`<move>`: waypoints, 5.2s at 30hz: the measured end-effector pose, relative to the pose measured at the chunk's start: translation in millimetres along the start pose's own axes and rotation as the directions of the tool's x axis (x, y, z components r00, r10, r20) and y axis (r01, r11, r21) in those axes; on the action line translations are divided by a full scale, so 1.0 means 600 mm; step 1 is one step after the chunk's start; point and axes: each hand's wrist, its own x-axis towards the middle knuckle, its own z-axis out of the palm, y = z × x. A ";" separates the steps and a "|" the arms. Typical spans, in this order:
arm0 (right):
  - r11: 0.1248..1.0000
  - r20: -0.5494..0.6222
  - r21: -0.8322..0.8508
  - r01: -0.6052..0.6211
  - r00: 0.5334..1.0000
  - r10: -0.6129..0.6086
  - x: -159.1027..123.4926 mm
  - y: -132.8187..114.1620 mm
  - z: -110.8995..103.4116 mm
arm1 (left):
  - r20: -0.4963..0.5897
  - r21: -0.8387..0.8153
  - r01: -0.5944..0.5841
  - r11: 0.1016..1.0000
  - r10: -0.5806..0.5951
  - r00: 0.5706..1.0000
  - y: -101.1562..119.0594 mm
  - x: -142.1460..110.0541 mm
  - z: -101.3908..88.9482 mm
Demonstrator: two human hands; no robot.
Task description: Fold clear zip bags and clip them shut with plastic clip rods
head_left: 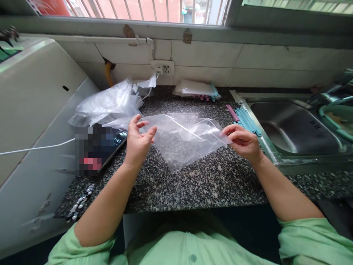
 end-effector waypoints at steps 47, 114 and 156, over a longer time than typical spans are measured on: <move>0.729 -0.066 -0.609 0.312 0.896 -0.439 0.003 0.011 0.044 | 0.342 0.346 -0.873 0.344 0.820 0.459 0.040 -0.065 0.014; 0.963 -0.395 -0.250 0.101 0.897 -0.197 -0.012 -0.025 -0.003 | 0.226 0.445 -0.748 0.493 0.746 0.626 0.021 -0.035 -0.004; 0.973 -0.481 -0.170 0.157 0.848 -0.220 -0.013 -0.022 -0.010 | 0.204 0.445 -0.745 0.496 0.755 0.624 0.024 -0.032 -0.003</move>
